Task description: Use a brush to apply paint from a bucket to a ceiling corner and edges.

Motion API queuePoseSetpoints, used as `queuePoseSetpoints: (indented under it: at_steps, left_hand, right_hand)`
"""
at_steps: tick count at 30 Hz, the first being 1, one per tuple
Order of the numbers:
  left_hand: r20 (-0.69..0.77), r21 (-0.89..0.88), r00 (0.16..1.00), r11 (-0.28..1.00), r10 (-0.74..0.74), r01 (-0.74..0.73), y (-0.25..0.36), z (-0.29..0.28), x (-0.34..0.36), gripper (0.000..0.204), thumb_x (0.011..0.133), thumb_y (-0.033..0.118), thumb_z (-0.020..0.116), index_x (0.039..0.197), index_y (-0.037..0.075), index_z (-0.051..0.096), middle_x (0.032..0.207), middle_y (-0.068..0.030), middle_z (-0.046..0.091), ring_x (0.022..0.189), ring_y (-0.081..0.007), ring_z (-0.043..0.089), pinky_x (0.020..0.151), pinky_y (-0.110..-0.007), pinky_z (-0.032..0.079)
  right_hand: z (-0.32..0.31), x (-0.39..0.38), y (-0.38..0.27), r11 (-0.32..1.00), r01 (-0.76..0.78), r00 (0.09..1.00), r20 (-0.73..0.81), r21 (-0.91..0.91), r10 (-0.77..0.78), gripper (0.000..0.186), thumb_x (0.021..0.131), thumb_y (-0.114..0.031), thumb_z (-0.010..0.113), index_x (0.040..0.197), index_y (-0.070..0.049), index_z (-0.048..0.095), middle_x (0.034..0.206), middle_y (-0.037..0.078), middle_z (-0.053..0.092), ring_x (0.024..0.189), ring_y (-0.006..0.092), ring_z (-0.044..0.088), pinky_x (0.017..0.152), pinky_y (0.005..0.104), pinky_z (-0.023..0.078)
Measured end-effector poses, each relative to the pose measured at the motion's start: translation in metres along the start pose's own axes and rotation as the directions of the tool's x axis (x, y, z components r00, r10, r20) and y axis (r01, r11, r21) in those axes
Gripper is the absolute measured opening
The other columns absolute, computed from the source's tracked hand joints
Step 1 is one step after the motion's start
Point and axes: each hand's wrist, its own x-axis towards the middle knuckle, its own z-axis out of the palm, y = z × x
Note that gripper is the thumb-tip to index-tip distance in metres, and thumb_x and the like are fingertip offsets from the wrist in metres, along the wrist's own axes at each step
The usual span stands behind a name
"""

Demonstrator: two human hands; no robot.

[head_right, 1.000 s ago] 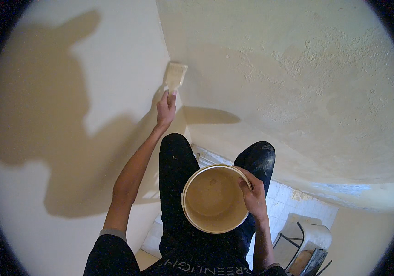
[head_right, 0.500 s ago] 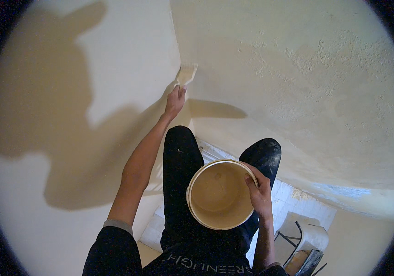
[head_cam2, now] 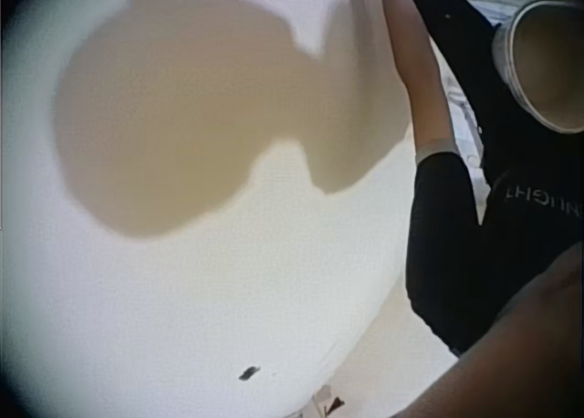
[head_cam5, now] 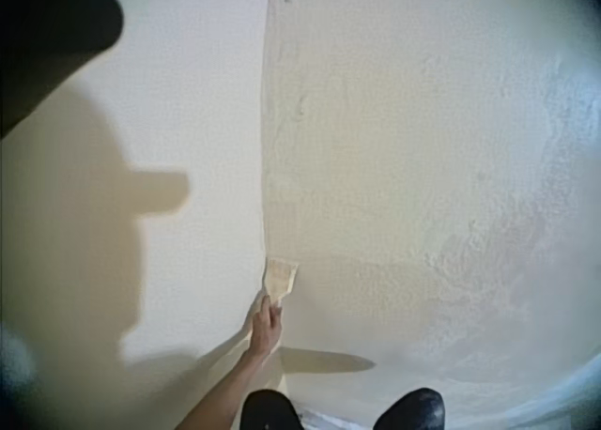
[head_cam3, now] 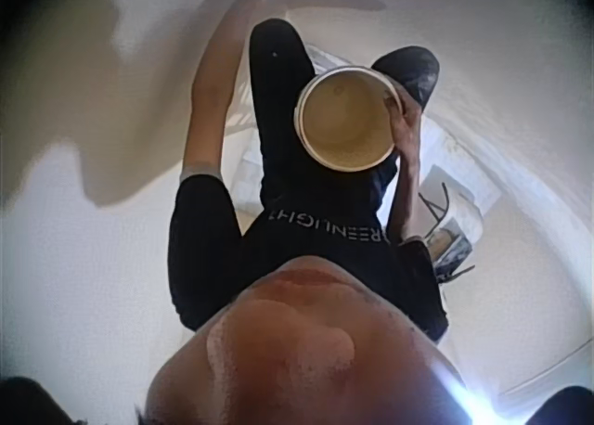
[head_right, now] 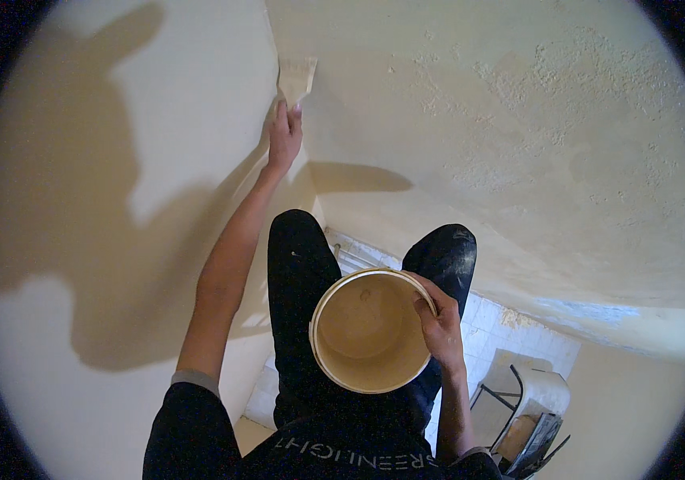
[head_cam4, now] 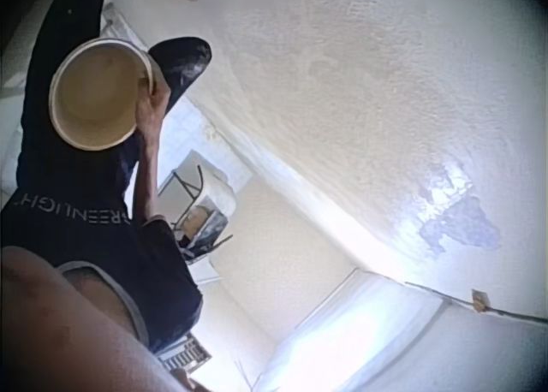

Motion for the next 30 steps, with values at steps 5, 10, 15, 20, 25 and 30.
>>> queuePoseSetpoints:
  at_steps: [5,10,15,20,25,30]
  left_hand:
    - [0.362,0.25,0.851,0.919,-0.381,0.305,-0.075,0.004,-0.088,0.046,0.097,0.041,0.048,0.106,-0.003,0.056,0.078,-0.0279,0.062,0.078,-0.0475,0.062,0.069,-0.052,0.048]
    - [0.42,0.337,0.829,0.911,-0.37,0.236,-0.069,-0.007,-0.09,0.051,0.093,0.047,0.049,0.094,-0.002,0.062,0.085,-0.0284,0.064,0.087,-0.0474,0.062,0.079,-0.053,0.048]
    - [0.384,0.447,0.89,0.893,-0.247,0.055,0.011,-0.054,0.002,0.045,0.091,0.041,0.056,0.087,-0.002,0.065,0.083,-0.0284,0.064,0.082,-0.0451,0.062,0.074,-0.053,0.048]
    - [0.07,0.347,0.996,0.935,0.051,-0.072,0.107,-0.086,0.033,0.041,0.094,0.036,0.056,0.096,-0.004,0.062,0.065,-0.0246,0.059,0.067,-0.0398,0.063,0.061,-0.048,0.047]
    - [-0.257,0.109,0.93,0.964,0.264,-0.244,0.125,-0.063,0.054,0.036,0.098,0.029,0.053,0.109,-0.005,0.054,0.053,-0.0156,0.049,0.044,-0.0295,0.05,0.044,-0.04,0.038]
    - [-0.045,-0.02,0.999,1.0,-0.017,0.016,0.049,0.001,0.01,0.033,0.099,0.027,0.051,0.119,0.001,0.044,0.057,-0.0195,0.052,0.051,-0.036,0.054,0.048,-0.044,0.04]
  right_hand:
    - [0.0,0.001,0.0,0.999,-0.032,0.999,0.015,-0.013,0.032,0.032,0.094,-0.003,0.047,0.123,0.0,0.06,0.113,0.012,0.067,0.107,0.0191,0.06,0.098,0.0333,0.044]
    - [0.001,0.0,-0.002,0.999,0.034,0.999,0.022,-0.036,-0.033,0.032,0.095,-0.003,0.048,0.124,0.0,0.059,0.114,0.012,0.066,0.107,0.0189,0.06,0.097,0.0331,0.045]
    - [0.0,-0.003,-0.001,1.0,-0.013,1.0,-0.002,-0.009,0.012,0.033,0.094,-0.003,0.047,0.124,0.001,0.059,0.115,0.012,0.066,0.108,0.0189,0.06,0.098,0.0326,0.043]
    - [0.0,0.001,0.002,1.0,-0.008,0.999,0.048,0.021,0.007,0.032,0.094,-0.002,0.047,0.124,0.001,0.058,0.116,0.012,0.066,0.109,0.0187,0.059,0.098,0.0326,0.043]
    - [0.002,-0.002,0.005,0.999,0.05,0.998,0.025,-0.014,-0.05,0.032,0.094,-0.001,0.047,0.123,0.001,0.059,0.115,0.012,0.066,0.109,0.018,0.059,0.099,0.0322,0.043]
    - [0.001,-0.01,0.002,1.0,0.004,1.0,0.003,0.028,-0.004,0.032,0.094,-0.004,0.049,0.124,0.0,0.059,0.116,0.011,0.066,0.11,0.0179,0.059,0.098,0.0313,0.043]
